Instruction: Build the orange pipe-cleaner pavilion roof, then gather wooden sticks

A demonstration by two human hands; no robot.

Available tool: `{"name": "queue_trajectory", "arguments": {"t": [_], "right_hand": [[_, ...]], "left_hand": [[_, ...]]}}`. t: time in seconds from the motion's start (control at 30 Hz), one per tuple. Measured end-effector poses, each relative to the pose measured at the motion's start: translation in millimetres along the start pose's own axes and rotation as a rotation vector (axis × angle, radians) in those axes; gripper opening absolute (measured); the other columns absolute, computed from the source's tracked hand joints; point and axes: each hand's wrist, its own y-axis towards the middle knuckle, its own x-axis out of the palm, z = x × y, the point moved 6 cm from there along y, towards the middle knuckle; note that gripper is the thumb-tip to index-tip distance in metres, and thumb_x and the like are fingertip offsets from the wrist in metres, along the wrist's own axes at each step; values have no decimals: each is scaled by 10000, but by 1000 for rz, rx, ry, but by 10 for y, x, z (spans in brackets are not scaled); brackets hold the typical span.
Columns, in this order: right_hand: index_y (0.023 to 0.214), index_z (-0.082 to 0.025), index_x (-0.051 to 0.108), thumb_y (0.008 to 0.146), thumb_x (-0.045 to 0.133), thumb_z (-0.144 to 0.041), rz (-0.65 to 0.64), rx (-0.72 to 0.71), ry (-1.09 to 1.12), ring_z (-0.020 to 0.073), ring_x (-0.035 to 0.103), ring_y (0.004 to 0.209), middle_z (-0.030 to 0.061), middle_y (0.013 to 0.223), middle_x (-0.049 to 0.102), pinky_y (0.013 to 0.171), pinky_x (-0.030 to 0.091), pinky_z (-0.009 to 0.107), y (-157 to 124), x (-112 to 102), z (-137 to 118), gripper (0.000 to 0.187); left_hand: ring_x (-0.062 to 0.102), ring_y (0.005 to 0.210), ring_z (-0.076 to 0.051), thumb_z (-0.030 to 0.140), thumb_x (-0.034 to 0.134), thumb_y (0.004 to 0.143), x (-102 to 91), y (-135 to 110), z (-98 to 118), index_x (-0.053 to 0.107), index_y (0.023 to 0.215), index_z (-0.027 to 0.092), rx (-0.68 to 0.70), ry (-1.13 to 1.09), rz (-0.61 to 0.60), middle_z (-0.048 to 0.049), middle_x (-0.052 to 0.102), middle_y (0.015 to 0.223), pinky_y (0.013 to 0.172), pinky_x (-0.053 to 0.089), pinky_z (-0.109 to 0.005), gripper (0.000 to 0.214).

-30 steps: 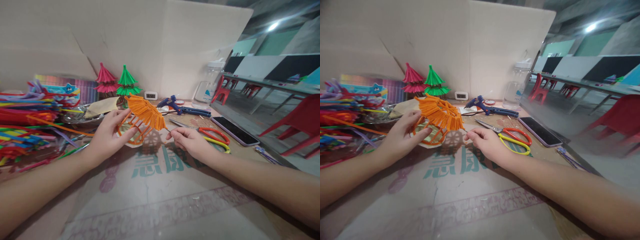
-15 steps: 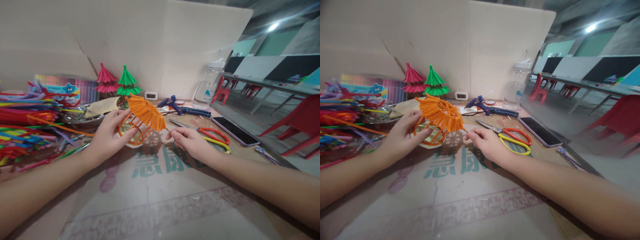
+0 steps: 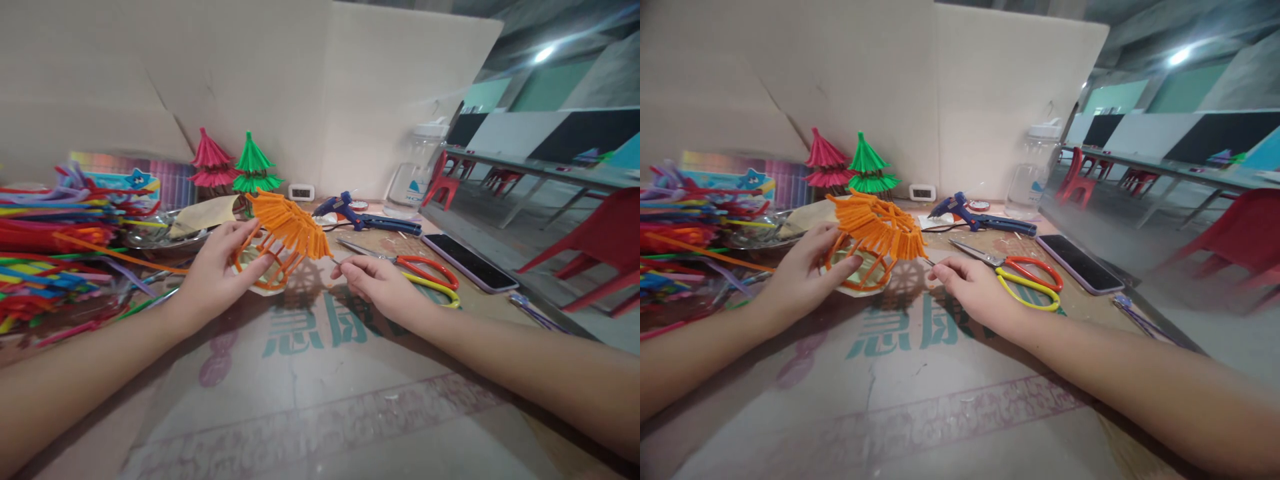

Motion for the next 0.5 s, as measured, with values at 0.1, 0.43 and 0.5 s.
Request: {"name": "queue_trajectory", "arguments": {"t": [0.1, 0.43, 0.5], "right_hand": [[960, -155, 716, 962, 498, -506, -7, 15, 24, 130, 347, 538, -69, 575, 369, 528, 246, 286, 9, 18, 28, 413], [980, -160, 712, 945, 534, -525, 11, -42, 17, 121, 329, 534, -77, 579, 365, 556, 271, 293, -5, 20, 7, 407], [982, -164, 704, 953, 528, -525, 12, -60, 43, 123, 333, 533, -79, 574, 359, 559, 276, 295, 0, 24, 22, 403]], "left_hand": [[617, 1268, -343, 540, 572, 960, 7, -12, -1, 652, 1354, 283, 26, -10, 0, -108, 653, 1269, 1138, 487, -543, 477], [709, 1137, -342, 587, 598, 897, 346, 15, -398, 676, 1224, 194, -131, -199, -136, -123, 751, 1169, 1075, 563, -537, 517], [721, 1130, -348, 491, 646, 811, 378, 27, -442, 678, 1226, 197, -175, -269, -139, -121, 763, 1164, 1063, 574, -542, 510]]}}
